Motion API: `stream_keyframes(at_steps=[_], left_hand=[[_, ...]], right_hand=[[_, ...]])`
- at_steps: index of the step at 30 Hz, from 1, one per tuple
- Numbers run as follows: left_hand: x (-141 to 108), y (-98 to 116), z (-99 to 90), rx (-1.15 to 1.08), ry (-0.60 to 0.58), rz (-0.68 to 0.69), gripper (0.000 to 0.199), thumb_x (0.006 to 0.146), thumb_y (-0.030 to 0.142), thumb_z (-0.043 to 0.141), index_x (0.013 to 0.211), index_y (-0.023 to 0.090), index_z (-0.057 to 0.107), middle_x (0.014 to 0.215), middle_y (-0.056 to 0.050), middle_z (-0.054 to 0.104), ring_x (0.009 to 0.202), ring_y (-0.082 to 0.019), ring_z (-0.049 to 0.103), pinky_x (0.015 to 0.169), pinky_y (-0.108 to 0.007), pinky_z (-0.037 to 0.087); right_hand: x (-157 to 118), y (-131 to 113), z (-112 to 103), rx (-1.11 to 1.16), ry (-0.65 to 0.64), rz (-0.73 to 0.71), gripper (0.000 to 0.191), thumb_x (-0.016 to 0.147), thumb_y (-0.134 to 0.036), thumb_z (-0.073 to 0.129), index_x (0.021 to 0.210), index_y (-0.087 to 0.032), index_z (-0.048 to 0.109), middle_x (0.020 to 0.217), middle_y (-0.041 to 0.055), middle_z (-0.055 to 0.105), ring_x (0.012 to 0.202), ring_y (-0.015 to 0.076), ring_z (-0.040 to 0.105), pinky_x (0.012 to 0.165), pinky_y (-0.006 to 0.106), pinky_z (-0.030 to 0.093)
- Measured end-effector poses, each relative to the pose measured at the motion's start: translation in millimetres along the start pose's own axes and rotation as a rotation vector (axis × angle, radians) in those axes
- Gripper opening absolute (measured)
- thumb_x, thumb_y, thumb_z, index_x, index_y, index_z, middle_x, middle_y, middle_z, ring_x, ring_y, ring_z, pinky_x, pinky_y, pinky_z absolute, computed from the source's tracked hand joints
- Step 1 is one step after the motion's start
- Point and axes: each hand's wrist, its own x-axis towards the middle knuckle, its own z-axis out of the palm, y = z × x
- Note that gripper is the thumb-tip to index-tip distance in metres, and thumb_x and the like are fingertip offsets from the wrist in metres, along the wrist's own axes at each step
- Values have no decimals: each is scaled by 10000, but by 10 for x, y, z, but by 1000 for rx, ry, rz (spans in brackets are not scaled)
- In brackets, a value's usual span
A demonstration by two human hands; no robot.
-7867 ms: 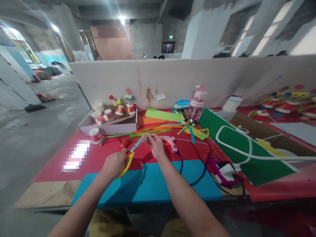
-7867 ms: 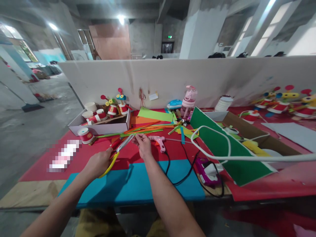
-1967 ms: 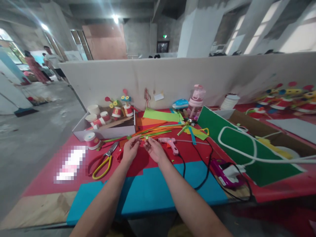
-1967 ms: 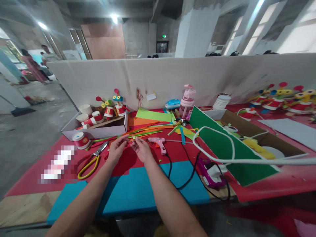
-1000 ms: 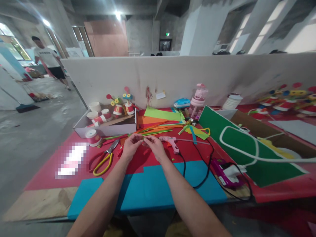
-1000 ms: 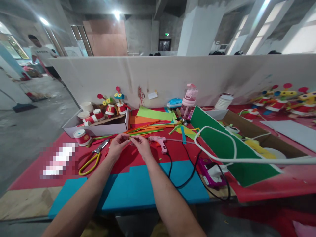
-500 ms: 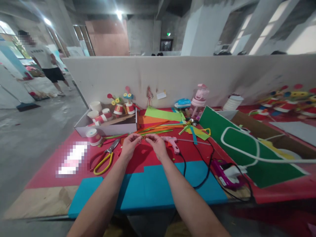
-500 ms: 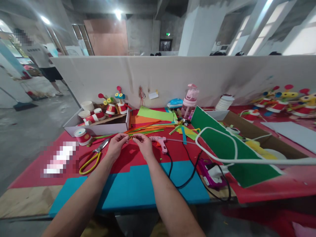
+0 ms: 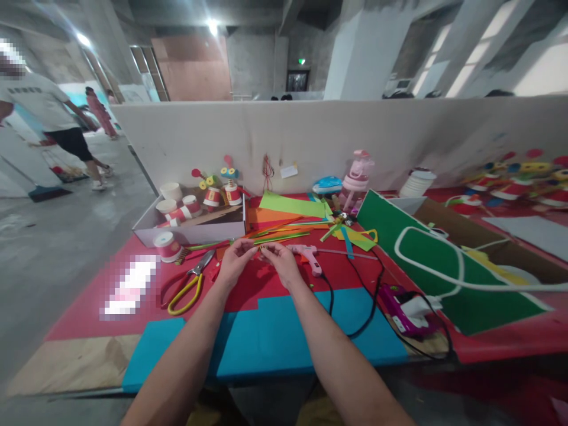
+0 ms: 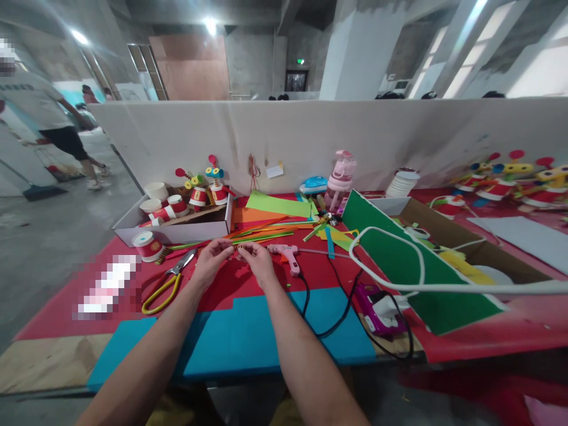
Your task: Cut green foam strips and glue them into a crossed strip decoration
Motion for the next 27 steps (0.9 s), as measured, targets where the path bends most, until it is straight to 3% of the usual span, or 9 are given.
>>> stream_keyframes(at_steps=[4, 9, 14, 20, 27], left_hand=[[0, 23, -16, -3, -52, -37, 266, 664, 339, 738, 829, 148, 652, 703, -9, 627, 653, -115, 564, 638, -240, 459], [6, 19, -40, -11, -33, -44, 257, 643, 314, 752, 810, 156, 637, 726, -5, 630, 681, -116, 571, 665, -242, 461], [15, 0, -35, 30, -14, -15, 273, 626, 316, 764, 818, 161, 647, 691, 10, 600, 653, -105, 548, 626, -223, 441], [23, 11, -39, 1, -20, -90, 316, 637, 351, 752, 860, 149, 653, 677, -4, 625, 615, -111, 555, 619, -245, 443], [14, 28, -36, 18, -22, -32, 277, 614, 319, 772, 802, 158, 647, 690, 10, 617, 642, -101, 556, 631, -227, 439]], right_hand=[[10, 27, -8, -28, -27, -21, 272, 644, -373, 757, 840, -202, 679, 819, 13, 686, 748, 153, 630, 788, 326, 525], [9, 36, -8, 5, -32, -33, 295, 658, -383, 750, 877, -203, 670, 843, 13, 677, 762, 145, 631, 784, 310, 521], [11, 53, -6, -10, 10, 36, 298, 681, -446, 717, 842, -202, 657, 754, -8, 651, 613, 106, 577, 672, 284, 516], [18, 63, -7, -31, 6, -34, 274, 629, -389, 764, 808, -207, 662, 797, -5, 657, 711, 129, 600, 733, 283, 511], [10, 50, -8, -17, 32, 49, 283, 682, -451, 714, 804, -202, 660, 726, -18, 621, 611, 103, 549, 668, 279, 516]])
